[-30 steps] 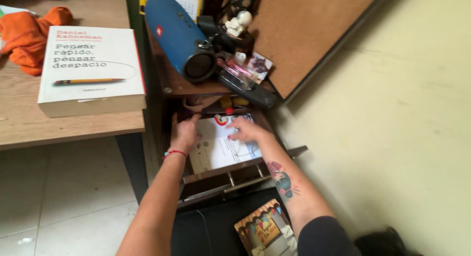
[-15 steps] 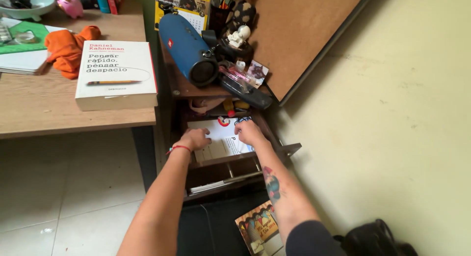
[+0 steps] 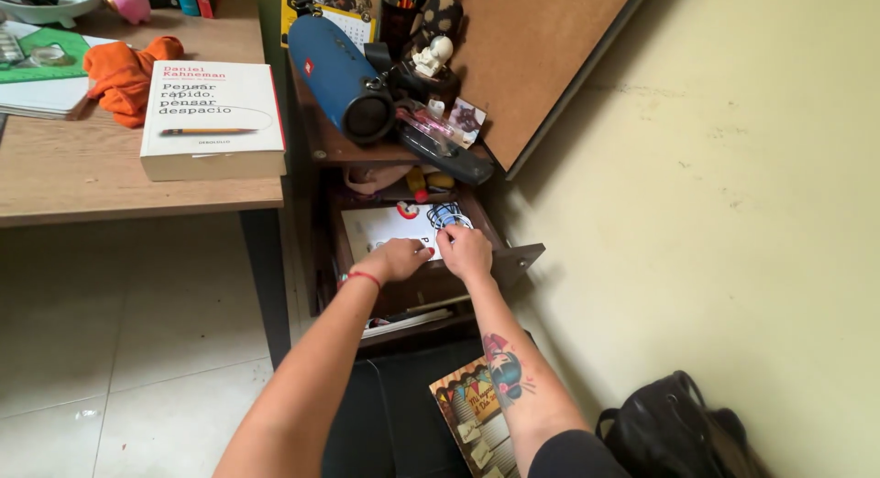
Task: The recorder searches through and organizes items in multiple desk drawers, eventually picking up and checking a stapler.
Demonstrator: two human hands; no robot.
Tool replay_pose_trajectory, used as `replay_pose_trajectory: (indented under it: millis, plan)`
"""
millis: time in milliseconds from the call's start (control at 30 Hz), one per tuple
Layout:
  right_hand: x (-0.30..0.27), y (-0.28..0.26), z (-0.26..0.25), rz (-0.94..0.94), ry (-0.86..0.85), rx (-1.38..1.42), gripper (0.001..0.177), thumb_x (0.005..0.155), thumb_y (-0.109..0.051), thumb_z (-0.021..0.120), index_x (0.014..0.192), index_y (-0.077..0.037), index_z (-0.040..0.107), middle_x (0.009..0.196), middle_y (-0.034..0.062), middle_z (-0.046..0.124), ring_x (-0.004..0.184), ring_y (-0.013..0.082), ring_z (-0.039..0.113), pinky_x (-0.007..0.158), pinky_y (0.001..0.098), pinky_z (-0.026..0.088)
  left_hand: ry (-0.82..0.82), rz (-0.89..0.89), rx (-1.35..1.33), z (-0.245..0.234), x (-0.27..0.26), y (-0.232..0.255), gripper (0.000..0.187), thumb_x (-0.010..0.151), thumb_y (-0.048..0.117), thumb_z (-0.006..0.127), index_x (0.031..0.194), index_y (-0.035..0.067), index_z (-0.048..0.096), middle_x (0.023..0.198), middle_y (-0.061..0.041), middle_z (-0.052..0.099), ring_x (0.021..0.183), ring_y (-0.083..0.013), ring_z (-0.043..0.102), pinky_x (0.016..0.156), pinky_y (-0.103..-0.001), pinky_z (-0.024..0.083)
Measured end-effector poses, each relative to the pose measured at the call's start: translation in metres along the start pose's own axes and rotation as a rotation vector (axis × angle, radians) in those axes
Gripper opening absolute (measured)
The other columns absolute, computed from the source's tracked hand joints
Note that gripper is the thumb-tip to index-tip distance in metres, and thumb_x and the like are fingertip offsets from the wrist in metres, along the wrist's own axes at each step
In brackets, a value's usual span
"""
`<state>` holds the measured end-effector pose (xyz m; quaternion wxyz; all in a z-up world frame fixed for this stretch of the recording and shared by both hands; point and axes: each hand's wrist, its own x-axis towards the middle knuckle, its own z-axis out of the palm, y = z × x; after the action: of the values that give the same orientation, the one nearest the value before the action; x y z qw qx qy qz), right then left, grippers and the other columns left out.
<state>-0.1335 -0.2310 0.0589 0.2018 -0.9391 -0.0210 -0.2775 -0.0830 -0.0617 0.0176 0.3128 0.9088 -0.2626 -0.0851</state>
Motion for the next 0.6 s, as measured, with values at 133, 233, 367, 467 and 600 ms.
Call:
replay_pose_trajectory:
  millis: [133, 233, 367, 467, 600]
  plan:
    - [0.000, -0.002, -0.001, 0.028, 0.026, -0.035, 0.030, 0.090, -0.040, 0.064, 0.076, -0.015, 0.074, 0.074, 0.0182, 0.070, 0.074, 0.0426, 0.067, 0.066, 0.0545, 0.053, 0.244, 0.057, 0.256, -0.032, -0.065, 0.061, 0.054, 0.095, 0.056, 0.056, 0.121, 0.010, 0.069, 0.100, -0.019, 0.075, 0.096, -0.0379, 0.071, 0.088, -0.051, 0.053]
    - [0.004, -0.008, -0.002, 0.068, 0.040, -0.012, 0.028, 0.086, -0.038, 0.065, 0.077, -0.014, 0.074, 0.072, 0.0185, 0.070, 0.072, 0.0427, 0.067, 0.066, 0.0539, 0.054, 0.251, 0.193, 0.388, -0.031, -0.068, 0.059, 0.047, 0.093, 0.057, 0.062, 0.096, 0.013, 0.075, 0.087, -0.012, 0.075, 0.086, -0.0335, 0.073, 0.082, -0.048, 0.056]
    - [0.004, -0.001, 0.014, -0.063, 0.216, 0.070, 0.028, 0.093, -0.032, 0.063, 0.075, -0.011, 0.070, 0.076, 0.0168, 0.069, 0.072, 0.0414, 0.066, 0.063, 0.0533, 0.052, 0.264, 0.256, 0.463, -0.032, -0.059, 0.051, 0.041, 0.084, 0.053, 0.071, 0.090, 0.013, 0.075, 0.081, -0.011, 0.075, 0.079, -0.0315, 0.074, 0.073, -0.044, 0.059]
    - [0.002, 0.001, 0.026, -0.205, 0.329, 0.083, 0.030, 0.097, -0.026, 0.060, 0.075, -0.008, 0.067, 0.077, 0.0120, 0.070, 0.074, 0.0351, 0.067, 0.065, 0.0486, 0.050, 0.276, 0.246, 0.495, -0.036, -0.046, 0.040, 0.042, 0.084, 0.054, 0.072, 0.088, 0.012, 0.075, 0.081, -0.010, 0.075, 0.078, -0.0306, 0.074, 0.071, -0.044, 0.059]
    - [-0.002, 0.004, 0.029, -0.348, 0.319, -0.056, 0.029, 0.096, -0.023, 0.059, 0.073, -0.009, 0.068, 0.075, 0.0061, 0.070, 0.076, 0.0260, 0.067, 0.070, 0.0421, 0.045, 0.269, 0.202, 0.488, -0.038, -0.035, 0.037, 0.051, 0.084, 0.062, 0.070, 0.089, 0.012, 0.075, 0.082, -0.011, 0.075, 0.080, -0.0310, 0.073, 0.071, -0.045, 0.058]
